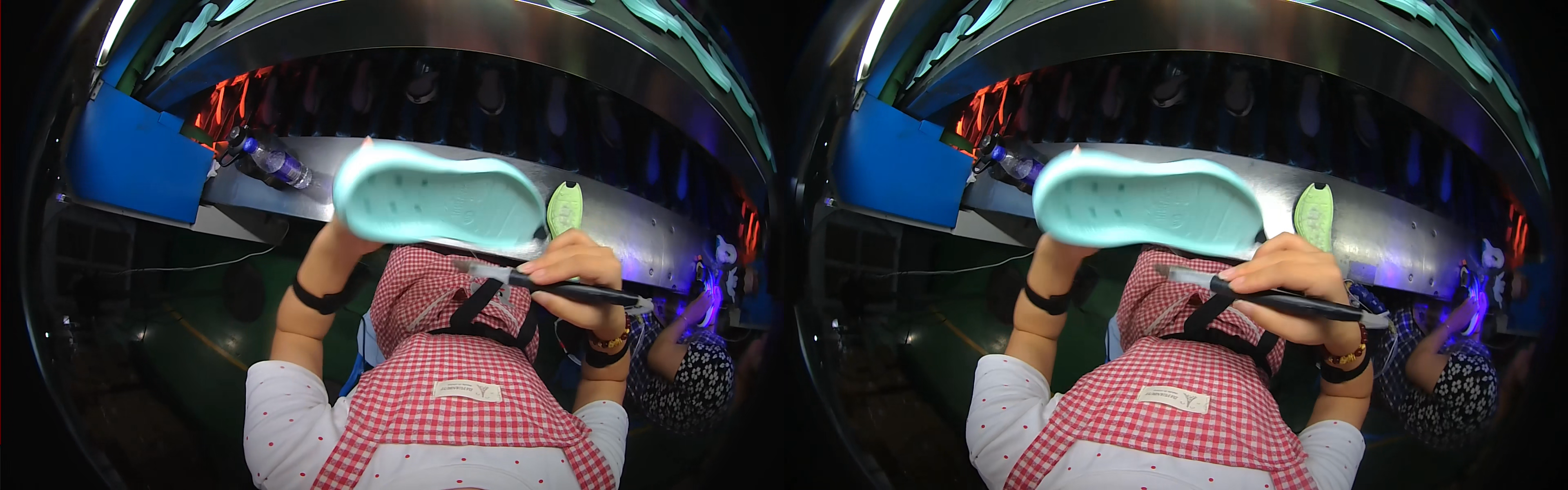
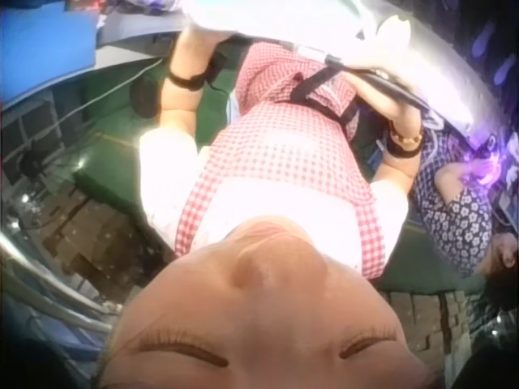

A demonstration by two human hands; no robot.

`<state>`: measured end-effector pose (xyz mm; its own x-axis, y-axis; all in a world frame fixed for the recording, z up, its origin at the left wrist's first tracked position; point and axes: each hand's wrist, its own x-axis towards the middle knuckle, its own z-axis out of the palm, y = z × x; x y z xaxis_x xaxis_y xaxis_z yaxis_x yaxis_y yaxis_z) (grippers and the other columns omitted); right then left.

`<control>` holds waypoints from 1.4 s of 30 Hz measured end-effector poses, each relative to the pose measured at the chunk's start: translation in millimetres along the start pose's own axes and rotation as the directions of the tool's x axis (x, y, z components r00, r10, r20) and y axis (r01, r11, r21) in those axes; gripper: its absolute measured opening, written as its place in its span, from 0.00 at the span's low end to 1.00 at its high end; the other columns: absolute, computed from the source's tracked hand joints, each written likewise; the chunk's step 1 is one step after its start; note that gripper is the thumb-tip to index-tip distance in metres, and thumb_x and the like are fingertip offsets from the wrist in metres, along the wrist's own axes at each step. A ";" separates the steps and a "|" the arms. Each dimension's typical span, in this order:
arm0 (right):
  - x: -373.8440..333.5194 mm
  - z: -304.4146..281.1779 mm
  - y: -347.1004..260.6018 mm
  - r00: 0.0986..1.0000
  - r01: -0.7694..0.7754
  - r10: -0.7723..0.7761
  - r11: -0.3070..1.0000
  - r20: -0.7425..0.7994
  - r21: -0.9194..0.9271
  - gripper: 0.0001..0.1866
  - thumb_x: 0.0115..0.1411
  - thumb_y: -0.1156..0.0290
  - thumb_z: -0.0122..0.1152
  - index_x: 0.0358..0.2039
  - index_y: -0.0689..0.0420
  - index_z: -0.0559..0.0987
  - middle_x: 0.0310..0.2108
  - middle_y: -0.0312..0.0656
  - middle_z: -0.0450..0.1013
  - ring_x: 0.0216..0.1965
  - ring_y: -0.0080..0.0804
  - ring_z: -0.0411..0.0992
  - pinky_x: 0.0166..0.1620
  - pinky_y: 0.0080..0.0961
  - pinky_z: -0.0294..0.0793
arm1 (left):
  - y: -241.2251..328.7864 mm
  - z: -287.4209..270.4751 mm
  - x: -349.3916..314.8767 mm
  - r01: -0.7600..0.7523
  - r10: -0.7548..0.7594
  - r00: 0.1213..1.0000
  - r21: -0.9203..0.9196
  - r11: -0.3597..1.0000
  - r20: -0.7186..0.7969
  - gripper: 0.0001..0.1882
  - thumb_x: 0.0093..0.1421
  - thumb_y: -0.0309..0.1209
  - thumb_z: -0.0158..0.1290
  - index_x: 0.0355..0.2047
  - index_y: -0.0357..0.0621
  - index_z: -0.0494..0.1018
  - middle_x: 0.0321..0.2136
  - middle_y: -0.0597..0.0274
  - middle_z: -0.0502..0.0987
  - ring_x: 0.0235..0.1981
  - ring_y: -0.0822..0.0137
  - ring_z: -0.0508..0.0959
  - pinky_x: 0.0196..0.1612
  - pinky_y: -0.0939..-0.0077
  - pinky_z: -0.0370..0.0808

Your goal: Apply adhesive to shoe soles using a brush.

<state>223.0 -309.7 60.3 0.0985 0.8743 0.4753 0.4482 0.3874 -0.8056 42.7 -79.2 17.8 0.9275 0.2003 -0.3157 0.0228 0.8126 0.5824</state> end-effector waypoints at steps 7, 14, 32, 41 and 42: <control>8.9 31.6 43.2 0.859 -0.415 0.463 0.879 -0.217 0.233 0.08 0.41 0.79 0.61 0.26 0.62 0.77 0.22 0.40 0.72 0.25 0.24 0.69 0.29 0.19 0.66 | -74.2 7.8 44.9 -0.067 0.166 0.963 -0.404 0.912 0.214 0.48 0.49 0.69 0.17 0.54 0.41 0.56 0.47 0.44 0.65 0.48 0.52 0.67 0.52 0.57 0.62; 4.7 53.7 20.9 0.999 -0.021 0.009 0.967 -0.047 -0.253 0.10 0.36 0.78 0.63 0.24 0.58 0.76 0.18 0.42 0.70 0.21 0.36 0.69 0.26 0.26 0.68 | -68.5 0.6 49.6 -0.363 0.349 0.932 -0.212 0.908 -0.100 0.44 0.52 0.66 0.19 0.48 0.40 0.62 0.40 0.49 0.71 0.42 0.53 0.71 0.48 0.57 0.68; 14.3 29.8 15.3 0.969 -0.231 0.242 0.959 -0.051 0.163 0.11 0.44 0.80 0.61 0.32 0.62 0.78 0.27 0.42 0.74 0.28 0.24 0.72 0.33 0.18 0.70 | -45.1 28.7 32.5 -0.543 0.529 0.839 -0.137 0.829 -0.125 0.40 0.53 0.64 0.28 0.50 0.41 0.60 0.43 0.50 0.68 0.44 0.50 0.70 0.48 0.55 0.67; 6.4 26.1 22.6 0.953 -0.302 0.294 0.895 0.076 0.329 0.11 0.44 0.81 0.61 0.32 0.63 0.77 0.30 0.42 0.73 0.33 0.26 0.71 0.37 0.18 0.69 | -27.5 34.7 29.7 -0.586 0.595 0.803 -0.126 0.800 0.038 0.40 0.53 0.63 0.33 0.52 0.40 0.57 0.46 0.49 0.67 0.47 0.53 0.68 0.52 0.53 0.64; 7.8 26.3 19.5 0.965 -0.259 0.228 0.905 0.131 0.338 0.10 0.45 0.81 0.60 0.31 0.64 0.77 0.31 0.43 0.73 0.38 0.30 0.70 0.42 0.22 0.68 | -25.9 36.0 29.4 -0.586 0.594 0.803 -0.125 0.801 0.040 0.40 0.53 0.63 0.33 0.52 0.40 0.57 0.46 0.49 0.67 0.47 0.53 0.68 0.52 0.53 0.64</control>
<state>209.1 -287.6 39.0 0.0807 0.9701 0.2288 0.0794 0.2226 -0.9717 82.8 -114.0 20.4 0.7735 0.6219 0.1222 -0.5718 0.6014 0.5580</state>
